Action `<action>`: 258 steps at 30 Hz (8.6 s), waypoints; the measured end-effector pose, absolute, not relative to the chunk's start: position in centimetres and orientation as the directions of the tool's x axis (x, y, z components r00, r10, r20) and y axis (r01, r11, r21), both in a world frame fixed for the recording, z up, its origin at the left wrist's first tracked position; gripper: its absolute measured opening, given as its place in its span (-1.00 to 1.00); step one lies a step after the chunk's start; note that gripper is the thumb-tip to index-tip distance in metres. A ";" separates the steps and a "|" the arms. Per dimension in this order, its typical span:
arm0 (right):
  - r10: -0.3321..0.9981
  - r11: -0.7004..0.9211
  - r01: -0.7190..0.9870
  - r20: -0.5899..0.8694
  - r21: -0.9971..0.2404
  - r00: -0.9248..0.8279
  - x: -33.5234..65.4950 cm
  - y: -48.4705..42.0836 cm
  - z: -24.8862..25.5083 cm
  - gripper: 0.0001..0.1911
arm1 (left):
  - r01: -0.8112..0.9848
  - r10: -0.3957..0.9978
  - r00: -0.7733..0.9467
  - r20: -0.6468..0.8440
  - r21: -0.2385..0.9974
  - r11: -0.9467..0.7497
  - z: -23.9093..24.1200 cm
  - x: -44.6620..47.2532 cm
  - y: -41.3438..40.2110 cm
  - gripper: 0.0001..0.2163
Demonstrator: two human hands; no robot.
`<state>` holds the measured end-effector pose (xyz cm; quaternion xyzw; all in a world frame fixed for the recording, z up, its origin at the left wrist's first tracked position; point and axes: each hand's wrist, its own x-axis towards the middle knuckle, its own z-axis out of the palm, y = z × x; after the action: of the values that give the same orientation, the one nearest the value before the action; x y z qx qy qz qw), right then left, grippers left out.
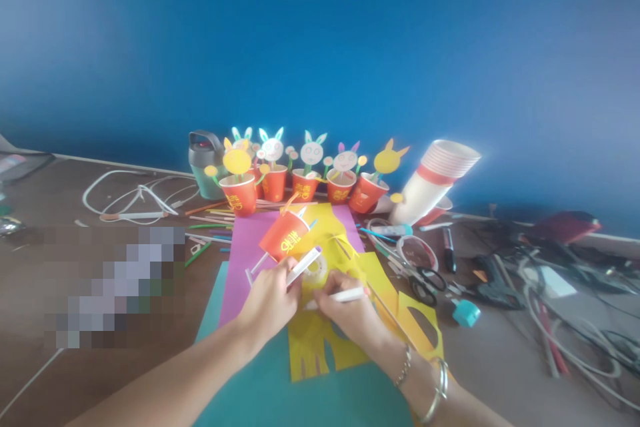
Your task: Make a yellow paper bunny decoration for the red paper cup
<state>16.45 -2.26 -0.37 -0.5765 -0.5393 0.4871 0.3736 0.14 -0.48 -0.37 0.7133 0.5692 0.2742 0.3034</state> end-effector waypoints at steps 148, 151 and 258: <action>0.996 -0.063 0.397 -0.085 -0.916 -0.039 17.3 -1.8 -0.6 -0.72 | 0.645 0.979 0.194 0.066 0.743 -0.178 -0.6 0.2 -0.4 -0.87; 0.997 -0.056 0.403 -0.074 -0.913 -0.029 17.2 -1.8 -0.5 -0.71 | 0.644 0.979 0.194 0.066 0.744 -0.178 -0.6 0.2 -0.4 -0.87; 0.975 -0.042 0.358 -0.116 -0.933 -0.187 16.3 -2.0 0.1 -0.76 | 0.611 0.981 0.164 0.107 0.769 -0.186 -0.4 0.1 -0.3 -0.82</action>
<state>16.25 -1.96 0.09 -0.5469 -0.6097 0.4710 0.3276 0.08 -0.33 -0.41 0.7037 0.5655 0.3131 0.2950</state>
